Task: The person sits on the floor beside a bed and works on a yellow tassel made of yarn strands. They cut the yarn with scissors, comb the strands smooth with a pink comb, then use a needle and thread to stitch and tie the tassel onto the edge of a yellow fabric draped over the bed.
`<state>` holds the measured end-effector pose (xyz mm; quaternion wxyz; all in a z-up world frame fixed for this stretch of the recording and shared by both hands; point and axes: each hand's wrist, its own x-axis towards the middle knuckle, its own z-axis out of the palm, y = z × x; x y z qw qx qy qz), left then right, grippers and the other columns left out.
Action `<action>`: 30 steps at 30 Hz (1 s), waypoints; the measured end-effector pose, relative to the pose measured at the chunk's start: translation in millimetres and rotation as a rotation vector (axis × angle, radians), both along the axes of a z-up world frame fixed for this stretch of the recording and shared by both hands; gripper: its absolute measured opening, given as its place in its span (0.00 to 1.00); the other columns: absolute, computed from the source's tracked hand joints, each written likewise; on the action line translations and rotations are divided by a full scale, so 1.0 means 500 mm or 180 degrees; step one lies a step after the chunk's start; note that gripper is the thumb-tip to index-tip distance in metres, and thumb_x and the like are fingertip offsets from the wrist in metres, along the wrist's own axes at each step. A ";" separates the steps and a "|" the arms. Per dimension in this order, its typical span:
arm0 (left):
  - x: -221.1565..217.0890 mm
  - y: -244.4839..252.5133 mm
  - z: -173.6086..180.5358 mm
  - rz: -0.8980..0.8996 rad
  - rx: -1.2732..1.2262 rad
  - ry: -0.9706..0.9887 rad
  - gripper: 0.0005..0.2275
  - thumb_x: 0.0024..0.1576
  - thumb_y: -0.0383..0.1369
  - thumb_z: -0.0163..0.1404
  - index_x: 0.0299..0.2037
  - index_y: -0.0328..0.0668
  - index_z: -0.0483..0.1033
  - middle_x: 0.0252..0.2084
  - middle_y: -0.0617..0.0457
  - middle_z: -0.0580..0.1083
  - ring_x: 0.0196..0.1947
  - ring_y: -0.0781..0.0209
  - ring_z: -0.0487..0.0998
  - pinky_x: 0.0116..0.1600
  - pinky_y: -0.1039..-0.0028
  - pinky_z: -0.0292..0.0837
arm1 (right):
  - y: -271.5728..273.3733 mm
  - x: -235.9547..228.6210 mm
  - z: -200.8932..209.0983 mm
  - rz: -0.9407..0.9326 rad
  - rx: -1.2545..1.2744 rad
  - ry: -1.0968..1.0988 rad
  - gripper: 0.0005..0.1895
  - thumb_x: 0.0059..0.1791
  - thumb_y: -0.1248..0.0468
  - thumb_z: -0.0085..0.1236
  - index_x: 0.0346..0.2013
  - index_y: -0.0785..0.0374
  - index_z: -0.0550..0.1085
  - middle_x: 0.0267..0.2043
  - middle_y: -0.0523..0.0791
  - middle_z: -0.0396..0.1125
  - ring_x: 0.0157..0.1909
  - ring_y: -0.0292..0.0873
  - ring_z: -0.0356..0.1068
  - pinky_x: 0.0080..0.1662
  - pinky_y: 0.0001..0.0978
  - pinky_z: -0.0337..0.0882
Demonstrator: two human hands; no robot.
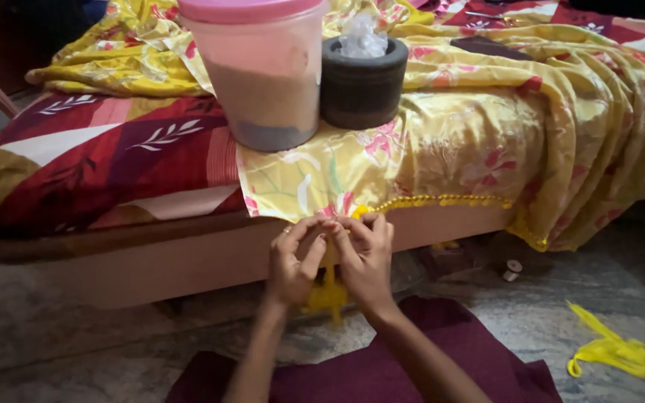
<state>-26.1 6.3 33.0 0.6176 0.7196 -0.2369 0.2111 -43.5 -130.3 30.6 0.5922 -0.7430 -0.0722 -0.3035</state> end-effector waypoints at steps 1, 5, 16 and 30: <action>-0.002 0.003 0.013 -0.0254 0.0017 0.0095 0.12 0.59 0.23 0.47 0.52 0.32 0.77 0.47 0.45 0.81 0.50 0.61 0.82 0.56 0.72 0.77 | 0.000 -0.009 0.013 -0.0277 -0.0300 -0.0125 0.11 0.53 0.58 0.59 0.41 0.63 0.81 0.42 0.47 0.60 0.49 0.44 0.61 0.49 0.35 0.66; 0.030 0.013 -0.013 -0.1100 -0.0556 0.0643 0.12 0.60 0.22 0.48 0.53 0.30 0.76 0.50 0.49 0.79 0.53 0.66 0.80 0.59 0.74 0.75 | 0.005 -0.039 0.066 -0.0704 -0.0788 -0.0162 0.10 0.51 0.58 0.61 0.40 0.58 0.83 0.41 0.47 0.59 0.49 0.48 0.58 0.50 0.41 0.62; 0.059 -0.013 -0.033 -0.0861 -0.0914 0.0875 0.10 0.62 0.25 0.49 0.49 0.28 0.80 0.41 0.52 0.81 0.40 0.67 0.80 0.48 0.76 0.76 | -0.036 0.027 0.136 0.0536 -0.0729 -0.0221 0.05 0.51 0.68 0.56 0.40 0.65 0.77 0.35 0.46 0.74 0.38 0.41 0.74 0.39 0.36 0.75; 0.086 -0.063 -0.089 -0.0088 -0.1507 0.0606 0.12 0.56 0.20 0.43 0.41 0.25 0.82 0.34 0.50 0.81 0.34 0.65 0.80 0.44 0.75 0.77 | -0.051 0.104 0.088 0.1310 0.0174 0.0320 0.05 0.53 0.69 0.56 0.40 0.70 0.75 0.32 0.47 0.76 0.34 0.34 0.74 0.39 0.27 0.76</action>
